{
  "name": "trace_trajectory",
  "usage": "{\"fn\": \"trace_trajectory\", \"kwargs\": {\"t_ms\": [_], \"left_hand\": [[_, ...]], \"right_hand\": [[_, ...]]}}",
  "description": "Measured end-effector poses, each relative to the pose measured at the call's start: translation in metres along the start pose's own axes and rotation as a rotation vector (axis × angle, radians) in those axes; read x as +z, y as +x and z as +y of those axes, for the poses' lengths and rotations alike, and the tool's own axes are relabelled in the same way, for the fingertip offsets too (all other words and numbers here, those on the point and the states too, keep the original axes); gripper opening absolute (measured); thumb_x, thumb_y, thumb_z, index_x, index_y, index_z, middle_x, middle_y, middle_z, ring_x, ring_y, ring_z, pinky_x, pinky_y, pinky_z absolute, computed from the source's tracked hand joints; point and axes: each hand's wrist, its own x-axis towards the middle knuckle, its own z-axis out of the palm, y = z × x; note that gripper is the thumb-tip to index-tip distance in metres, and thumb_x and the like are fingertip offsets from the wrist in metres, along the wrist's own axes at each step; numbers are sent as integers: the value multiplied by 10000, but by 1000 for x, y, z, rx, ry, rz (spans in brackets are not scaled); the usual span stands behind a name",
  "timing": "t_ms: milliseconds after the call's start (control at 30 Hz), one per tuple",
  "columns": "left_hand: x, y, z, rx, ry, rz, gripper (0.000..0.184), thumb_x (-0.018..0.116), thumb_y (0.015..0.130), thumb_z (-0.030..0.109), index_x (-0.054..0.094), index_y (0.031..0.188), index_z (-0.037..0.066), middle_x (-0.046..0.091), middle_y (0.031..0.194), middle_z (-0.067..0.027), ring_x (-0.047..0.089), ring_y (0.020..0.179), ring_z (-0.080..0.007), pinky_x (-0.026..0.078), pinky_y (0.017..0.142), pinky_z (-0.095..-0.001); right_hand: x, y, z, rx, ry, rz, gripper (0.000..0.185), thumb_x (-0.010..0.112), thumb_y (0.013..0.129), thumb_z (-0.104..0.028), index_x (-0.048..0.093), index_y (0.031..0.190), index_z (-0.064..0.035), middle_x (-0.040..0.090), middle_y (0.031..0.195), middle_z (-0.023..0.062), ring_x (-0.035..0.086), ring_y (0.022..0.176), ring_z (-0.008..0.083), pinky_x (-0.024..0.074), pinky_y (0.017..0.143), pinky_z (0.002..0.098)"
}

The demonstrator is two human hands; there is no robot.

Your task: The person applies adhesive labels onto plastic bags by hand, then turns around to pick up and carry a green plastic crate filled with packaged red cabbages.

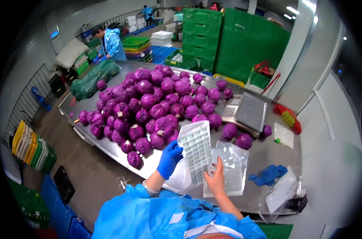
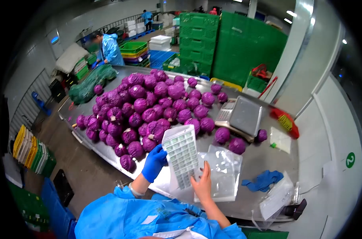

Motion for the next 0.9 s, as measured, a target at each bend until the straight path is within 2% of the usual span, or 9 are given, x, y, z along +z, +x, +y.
{"fn": "trace_trajectory", "kwargs": {"t_ms": [33, 133, 167, 300, 400, 533, 667, 833, 900], "left_hand": [[-3, 1, 0, 5, 13, -18, 382, 576, 893, 69, 535, 1271, 48, 632, 1084, -19, 609, 982, -135, 484, 837, -290], [-7, 6, -2, -5, -9, -11, 332, 607, 892, 97, 568, 1221, 76, 627, 1025, 27, 596, 918, -67, 466, 775, -233], [-10, 10, -5, -7, 25, 0, 331, 614, 893, 111, 570, 1220, 83, 621, 1006, 35, 590, 905, -60, 464, 776, -228], [28, -6, 0, 21, 40, 56, 345, 615, 909, 154, 568, 1249, 129, 583, 994, 53, 562, 903, -53, 459, 785, -223], [44, -16, -4, 26, 118, -24, 384, 619, 915, 167, 557, 1293, 149, 537, 970, 56, 525, 885, -46, 436, 773, -215], [53, -21, 3, 73, 156, -9, 382, 614, 919, 158, 552, 1296, 133, 549, 992, 47, 520, 897, -43, 425, 785, -204], [54, -32, 11, 103, 158, -51, 375, 603, 917, 119, 546, 1287, 93, 588, 1093, 13, 568, 995, -93, 489, 858, -264], [36, -19, 7, 151, 104, 57, 331, 576, 949, 128, 517, 1268, 58, 561, 1151, -31, 579, 1044, -151, 514, 904, -351], [26, -13, 11, 141, 54, 78, 337, 574, 946, 115, 511, 1272, 58, 558, 1089, -24, 583, 1026, -149, 523, 892, -331]], "right_hand": [[-5, -2, 6, -8, 63, 44, 875, 749, 786, -137, 225, 1467, 26, 327, 1458, 245, 510, 1208, 361, 516, 904, 381], [-14, -1, 13, 22, 173, 66, 843, 750, 804, -204, 265, 1452, 35, 333, 1453, 251, 456, 1264, 375, 458, 988, 408], [-14, -2, 19, -80, -136, 107, 894, 760, 801, -263, 241, 1477, 4, 323, 1474, 232, 417, 1303, 355, 394, 1048, 437], [-5, 4, -38, -248, -258, 70, 1046, 808, 739, -390, 202, 1479, 33, 294, 1484, 267, 329, 1364, 415, 300, 1119, 466], [8, 18, -43, -156, -129, 3, 1051, 809, 743, -376, 187, 1472, 54, 292, 1477, 282, 307, 1360, 439, 295, 1120, 468], [3, 25, -43, -71, 249, -135, 1142, 868, 671, -348, 179, 1497, 35, 317, 1492, 255, 334, 1383, 381, 311, 1121, 442], [18, 28, -46, -128, 107, -100, 1149, 864, 653, -321, 171, 1514, -3, 373, 1479, 223, 376, 1374, 363, 382, 1068, 483], [18, 37, -52, -101, 84, 18, 742, 780, 779, -204, 440, 1396, 28, 518, 1364, 227, 497, 1286, 318, 441, 1029, 419], [13, 40, -63, -164, 46, 4, 764, 778, 784, -205, 413, 1417, 18, 518, 1363, 222, 500, 1281, 325, 440, 1029, 421]]}}
